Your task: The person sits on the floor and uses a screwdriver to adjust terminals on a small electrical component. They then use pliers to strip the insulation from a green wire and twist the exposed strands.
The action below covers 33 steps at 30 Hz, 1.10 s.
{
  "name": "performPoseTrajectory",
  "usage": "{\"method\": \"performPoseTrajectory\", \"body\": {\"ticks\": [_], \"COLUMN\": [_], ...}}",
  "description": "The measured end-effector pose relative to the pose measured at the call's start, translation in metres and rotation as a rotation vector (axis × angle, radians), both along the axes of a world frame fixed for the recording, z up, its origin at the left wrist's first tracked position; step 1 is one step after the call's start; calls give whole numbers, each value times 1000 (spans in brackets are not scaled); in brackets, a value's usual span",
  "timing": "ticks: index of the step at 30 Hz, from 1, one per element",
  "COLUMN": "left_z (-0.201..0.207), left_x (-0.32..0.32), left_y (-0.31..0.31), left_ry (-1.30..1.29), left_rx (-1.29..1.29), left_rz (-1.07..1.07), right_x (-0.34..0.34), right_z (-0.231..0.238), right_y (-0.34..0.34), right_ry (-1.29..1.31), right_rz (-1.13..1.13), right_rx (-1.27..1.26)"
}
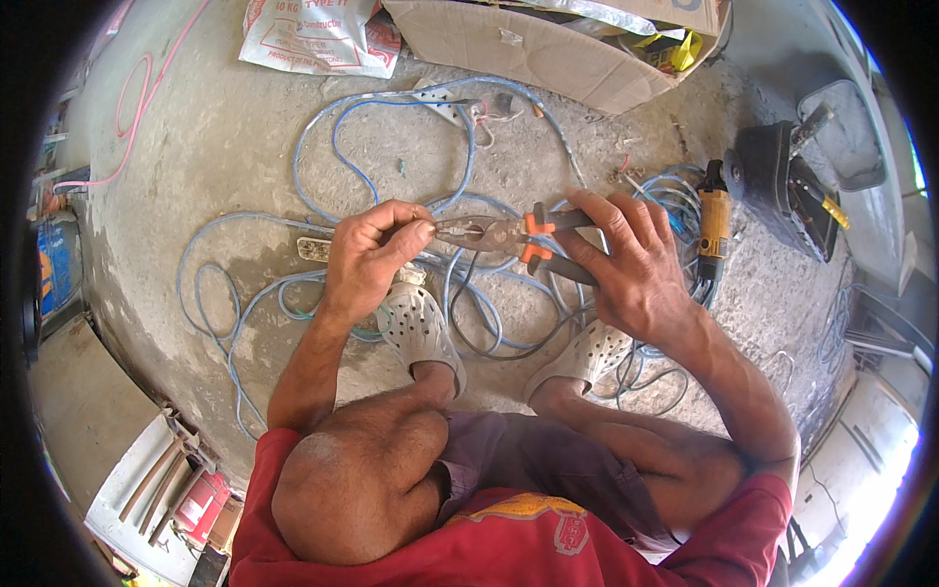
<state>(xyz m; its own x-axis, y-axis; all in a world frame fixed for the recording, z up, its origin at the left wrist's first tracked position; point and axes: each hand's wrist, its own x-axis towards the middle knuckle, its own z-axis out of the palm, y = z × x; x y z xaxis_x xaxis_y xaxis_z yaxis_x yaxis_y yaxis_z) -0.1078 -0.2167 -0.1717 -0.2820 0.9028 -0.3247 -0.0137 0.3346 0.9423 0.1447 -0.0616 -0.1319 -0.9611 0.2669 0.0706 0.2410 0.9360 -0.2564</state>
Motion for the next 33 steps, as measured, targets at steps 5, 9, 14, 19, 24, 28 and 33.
{"method": "performPoseTrajectory", "body": {"ticks": [5, 9, 14, 19, 24, 28, 33], "left_z": [-9, -13, -14, -17, -26, -20, -8], "left_x": [1, 1, -12, -13, -21, -23, -12], "left_y": [-2, 3, -1, 2, 2, -4, 1], "left_ry": [71, 311, 521, 482, 233, 28, 52], "left_rx": [43, 254, 413, 510, 235, 51, -4], "left_rz": [-13, -53, -251, -305, -244, -124, -131], "right_x": [4, 6, 14, 38, 37, 33, 11], "right_z": [-2, -7, -5, -30, -25, -24, -12], "right_y": [6, 2, 7, -6, -10, -2, 2], "right_ry": [-70, -40, -331, -454, -385, -158, -91], "right_rz": [30, -7, -56, -334, -258, -104, -54], "right_rx": [-1, -272, -1156, -2490, -1939, -902, -348]}}
